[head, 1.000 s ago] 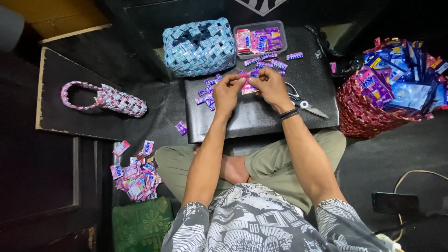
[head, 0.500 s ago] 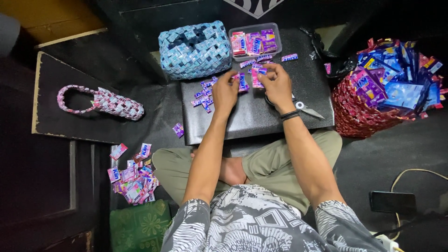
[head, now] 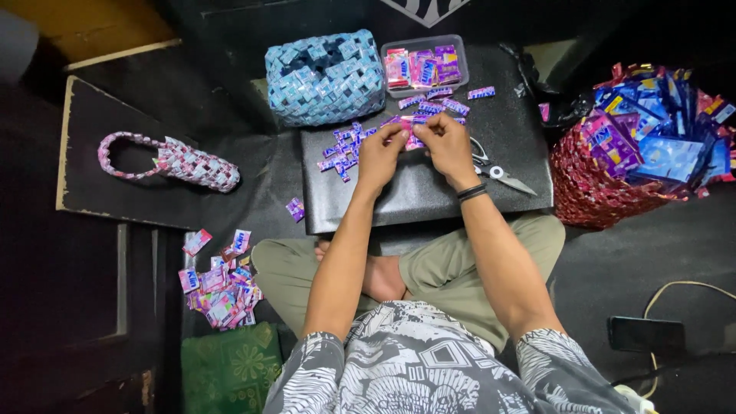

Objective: A person is sitting on the floor weaving together small purple and blue snack packets to create a decorative craft item, occasionally using scissors to trim.

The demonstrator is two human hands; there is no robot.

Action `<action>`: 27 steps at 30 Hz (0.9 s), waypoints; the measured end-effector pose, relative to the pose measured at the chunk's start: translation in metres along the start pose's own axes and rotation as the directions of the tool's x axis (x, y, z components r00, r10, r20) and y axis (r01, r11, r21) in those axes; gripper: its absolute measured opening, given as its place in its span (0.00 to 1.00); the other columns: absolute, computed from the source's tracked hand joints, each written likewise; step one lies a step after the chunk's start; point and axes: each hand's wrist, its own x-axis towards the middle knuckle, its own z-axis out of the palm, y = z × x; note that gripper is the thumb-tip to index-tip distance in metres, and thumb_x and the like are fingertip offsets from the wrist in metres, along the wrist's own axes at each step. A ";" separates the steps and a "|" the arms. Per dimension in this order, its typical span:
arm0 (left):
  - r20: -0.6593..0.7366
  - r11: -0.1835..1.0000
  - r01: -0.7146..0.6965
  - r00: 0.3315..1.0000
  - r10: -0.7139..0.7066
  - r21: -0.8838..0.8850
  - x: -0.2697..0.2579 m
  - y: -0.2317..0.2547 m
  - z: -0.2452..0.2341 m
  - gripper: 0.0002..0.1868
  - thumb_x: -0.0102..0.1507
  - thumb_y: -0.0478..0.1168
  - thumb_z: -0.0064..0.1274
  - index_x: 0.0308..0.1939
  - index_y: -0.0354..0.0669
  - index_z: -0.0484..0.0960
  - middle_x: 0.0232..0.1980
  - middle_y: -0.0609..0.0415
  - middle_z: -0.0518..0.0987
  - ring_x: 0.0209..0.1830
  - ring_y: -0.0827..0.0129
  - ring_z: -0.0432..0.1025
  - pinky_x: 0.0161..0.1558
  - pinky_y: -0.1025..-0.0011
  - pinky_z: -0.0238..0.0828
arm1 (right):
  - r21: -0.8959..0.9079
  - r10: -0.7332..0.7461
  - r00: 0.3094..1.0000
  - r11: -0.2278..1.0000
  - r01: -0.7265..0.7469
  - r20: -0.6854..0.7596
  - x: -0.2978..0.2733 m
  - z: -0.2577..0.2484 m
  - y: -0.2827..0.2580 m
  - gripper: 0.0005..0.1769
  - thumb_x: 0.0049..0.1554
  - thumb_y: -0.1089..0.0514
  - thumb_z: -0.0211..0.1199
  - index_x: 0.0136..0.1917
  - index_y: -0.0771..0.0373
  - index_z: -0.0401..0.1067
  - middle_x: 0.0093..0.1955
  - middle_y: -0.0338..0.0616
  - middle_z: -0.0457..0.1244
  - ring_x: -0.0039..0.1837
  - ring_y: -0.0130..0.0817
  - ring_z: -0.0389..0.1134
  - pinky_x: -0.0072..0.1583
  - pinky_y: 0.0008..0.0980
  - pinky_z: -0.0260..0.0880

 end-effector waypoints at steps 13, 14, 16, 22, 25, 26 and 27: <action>-0.129 0.989 0.071 0.988 -0.088 -0.130 -0.010 -0.004 -0.008 0.09 0.58 0.44 0.68 0.40 0.50 0.89 0.26 0.57 0.83 0.28 0.76 0.74 0.34 0.75 0.71 | -0.182 -0.052 0.997 0.982 0.039 -0.064 -0.013 0.012 -0.024 0.06 0.54 0.57 0.76 0.43 0.58 0.79 0.31 0.39 0.67 0.32 0.25 0.65 0.34 0.25 0.62; -0.137 0.968 0.072 0.985 -0.107 -0.239 -0.010 -0.008 -0.007 0.08 0.59 0.42 0.67 0.41 0.47 0.89 0.26 0.55 0.83 0.25 0.75 0.74 0.32 0.76 0.71 | -0.118 -0.035 0.999 0.993 0.031 -0.033 -0.014 0.011 -0.026 0.06 0.56 0.58 0.74 0.44 0.59 0.78 0.31 0.37 0.65 0.33 0.22 0.62 0.36 0.23 0.60; -0.143 0.936 0.072 0.981 -0.129 -0.346 -0.011 -0.009 -0.006 0.08 0.60 0.39 0.66 0.42 0.44 0.88 0.26 0.54 0.82 0.23 0.75 0.74 0.30 0.77 0.71 | -0.054 -0.019 1.000 0.998 0.019 -0.001 -0.016 0.012 -0.032 0.06 0.57 0.58 0.73 0.44 0.60 0.78 0.31 0.36 0.64 0.34 0.20 0.60 0.37 0.21 0.58; -0.150 0.892 0.053 0.980 -0.133 -0.449 -0.012 -0.005 -0.008 0.07 0.61 0.36 0.64 0.43 0.41 0.87 0.28 0.51 0.82 0.24 0.73 0.76 0.30 0.78 0.74 | 0.089 0.063 0.996 0.994 -0.069 0.067 -0.016 0.010 -0.033 0.04 0.63 0.58 0.65 0.46 0.58 0.75 0.31 0.27 0.60 0.36 0.14 0.54 0.40 0.16 0.50; -0.137 0.911 0.049 0.984 -0.115 -0.409 -0.014 -0.006 -0.007 0.08 0.60 0.35 0.64 0.44 0.41 0.87 0.29 0.51 0.82 0.24 0.73 0.77 0.30 0.78 0.74 | 0.126 0.064 0.992 0.989 -0.077 0.104 -0.017 0.008 -0.029 0.05 0.65 0.57 0.62 0.48 0.59 0.72 0.35 0.27 0.59 0.38 0.15 0.56 0.42 0.17 0.51; -0.146 0.933 0.064 0.982 -0.122 -0.353 -0.014 -0.007 -0.006 0.07 0.60 0.35 0.64 0.43 0.43 0.88 0.28 0.52 0.82 0.24 0.73 0.77 0.30 0.78 0.73 | 0.122 0.076 0.991 0.988 -0.090 0.111 -0.017 0.007 -0.028 0.05 0.65 0.57 0.63 0.47 0.58 0.72 0.35 0.28 0.59 0.38 0.15 0.57 0.42 0.17 0.53; -0.155 0.952 0.079 0.979 -0.130 -0.296 -0.014 -0.008 -0.004 0.06 0.60 0.36 0.63 0.41 0.44 0.88 0.27 0.53 0.83 0.23 0.74 0.76 0.30 0.77 0.72 | 0.119 0.088 0.989 0.988 -0.102 0.117 -0.016 0.006 -0.027 0.05 0.65 0.56 0.64 0.47 0.57 0.72 0.35 0.28 0.60 0.37 0.16 0.59 0.43 0.18 0.55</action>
